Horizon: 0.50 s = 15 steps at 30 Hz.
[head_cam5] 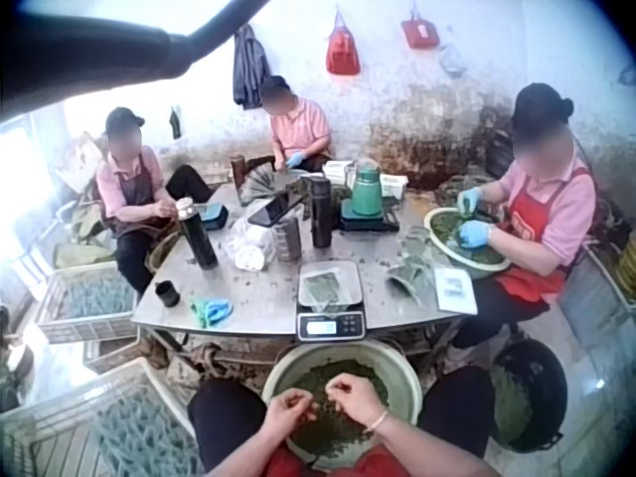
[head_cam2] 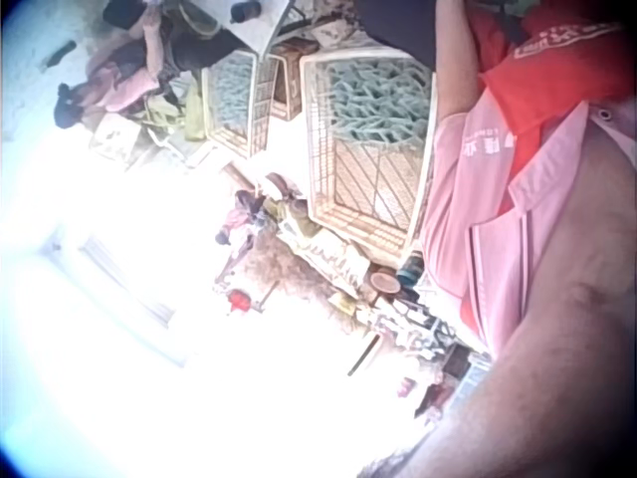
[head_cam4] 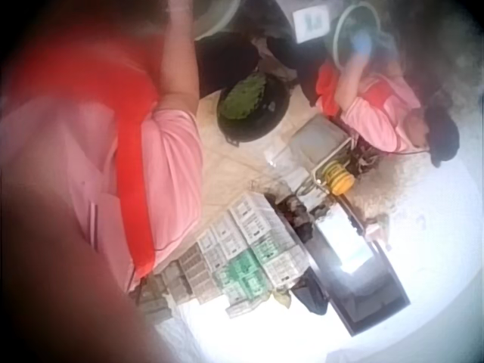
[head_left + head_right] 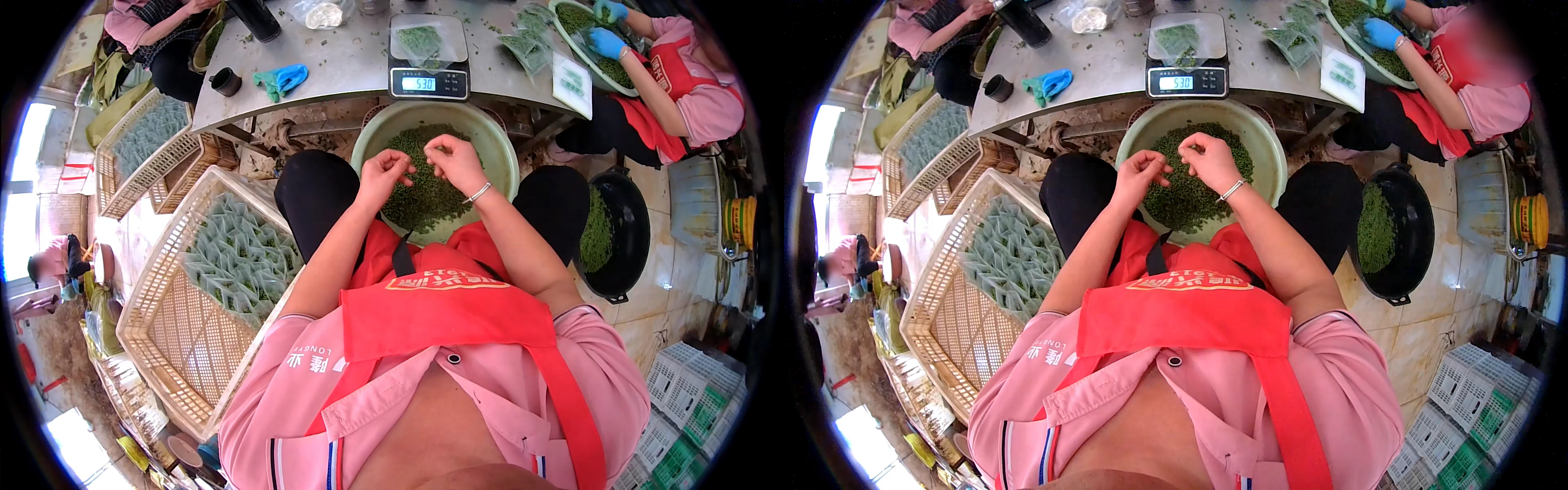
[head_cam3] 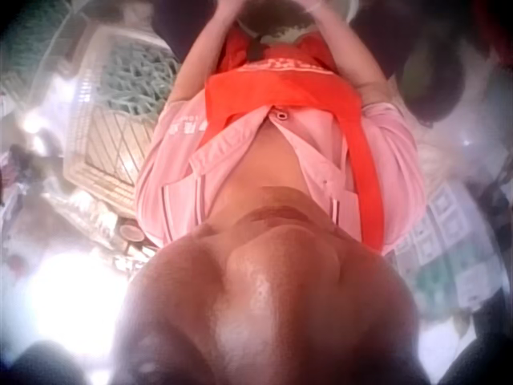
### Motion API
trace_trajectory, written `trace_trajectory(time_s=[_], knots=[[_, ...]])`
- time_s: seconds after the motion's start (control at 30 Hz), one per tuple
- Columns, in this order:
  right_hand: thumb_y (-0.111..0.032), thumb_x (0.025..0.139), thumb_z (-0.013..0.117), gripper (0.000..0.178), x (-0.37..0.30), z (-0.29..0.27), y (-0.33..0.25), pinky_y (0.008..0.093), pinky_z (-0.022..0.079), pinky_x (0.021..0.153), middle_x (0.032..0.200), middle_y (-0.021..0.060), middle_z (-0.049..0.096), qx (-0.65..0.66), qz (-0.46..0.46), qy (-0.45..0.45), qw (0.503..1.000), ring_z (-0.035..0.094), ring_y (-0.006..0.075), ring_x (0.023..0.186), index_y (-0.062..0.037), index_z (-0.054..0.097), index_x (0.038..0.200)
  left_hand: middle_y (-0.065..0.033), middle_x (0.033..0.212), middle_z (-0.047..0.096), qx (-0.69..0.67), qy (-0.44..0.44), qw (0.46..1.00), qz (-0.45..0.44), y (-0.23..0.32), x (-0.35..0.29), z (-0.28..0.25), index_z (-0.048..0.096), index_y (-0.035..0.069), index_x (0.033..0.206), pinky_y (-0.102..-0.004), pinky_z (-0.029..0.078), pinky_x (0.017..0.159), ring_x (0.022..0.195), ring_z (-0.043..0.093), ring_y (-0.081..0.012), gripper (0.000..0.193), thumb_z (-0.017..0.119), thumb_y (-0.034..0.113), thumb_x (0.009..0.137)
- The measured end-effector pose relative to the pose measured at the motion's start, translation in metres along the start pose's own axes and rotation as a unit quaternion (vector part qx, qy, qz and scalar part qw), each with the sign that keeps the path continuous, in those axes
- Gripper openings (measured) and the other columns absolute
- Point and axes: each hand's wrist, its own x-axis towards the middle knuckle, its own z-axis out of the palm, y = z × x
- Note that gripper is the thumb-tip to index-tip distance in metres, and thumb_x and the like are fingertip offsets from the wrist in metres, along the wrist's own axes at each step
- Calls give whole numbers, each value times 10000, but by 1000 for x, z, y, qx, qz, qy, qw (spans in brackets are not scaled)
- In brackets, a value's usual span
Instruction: The person scoops green tea leaves from a bowl into small transparent bags, weighs each bag on a digital scale, and places the finished bags into a basket. The process is repeated continuously.
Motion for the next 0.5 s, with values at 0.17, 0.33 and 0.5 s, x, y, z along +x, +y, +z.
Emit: trace_trajectory(time_s=[0.17, 0.33, 0.5], knots=[[-162, 842, 610, 147, -2, -10, 8, 266, 467, 523, 738, 55, 643, -155, -23, -22, 987, 592, 146, 577, -44, 625, 927, -80, 808, 651, 2, 14, 1000, 3, 1, 1, 0, 566, -20, 961, -218, 485, 558, 602, 609, -119, 183, 543, 158, 923], [-246, 844, 598, 245, 17, -19, 5, 339, 497, 700, 1011, 88, 648, -311, -234, 122, 913, 626, 266, 756, -73, 628, 1016, -76, 811, 650, 10, 26, 999, 27, 6, 3, -1, 566, -18, 984, -213, 479, 554, 601, 600, -108, 182, 545, 151, 921], [-246, 849, 565, 297, 62, -17, -40, 384, 506, 757, 1179, 88, 579, -284, -271, 188, 901, 632, 284, 863, -118, 590, 1116, -79, 834, 662, 62, 52, 993, 87, 22, 28, -22, 581, -11, 1028, -227, 499, 569, 649, 618, -115, 186, 556, 132, 911]])
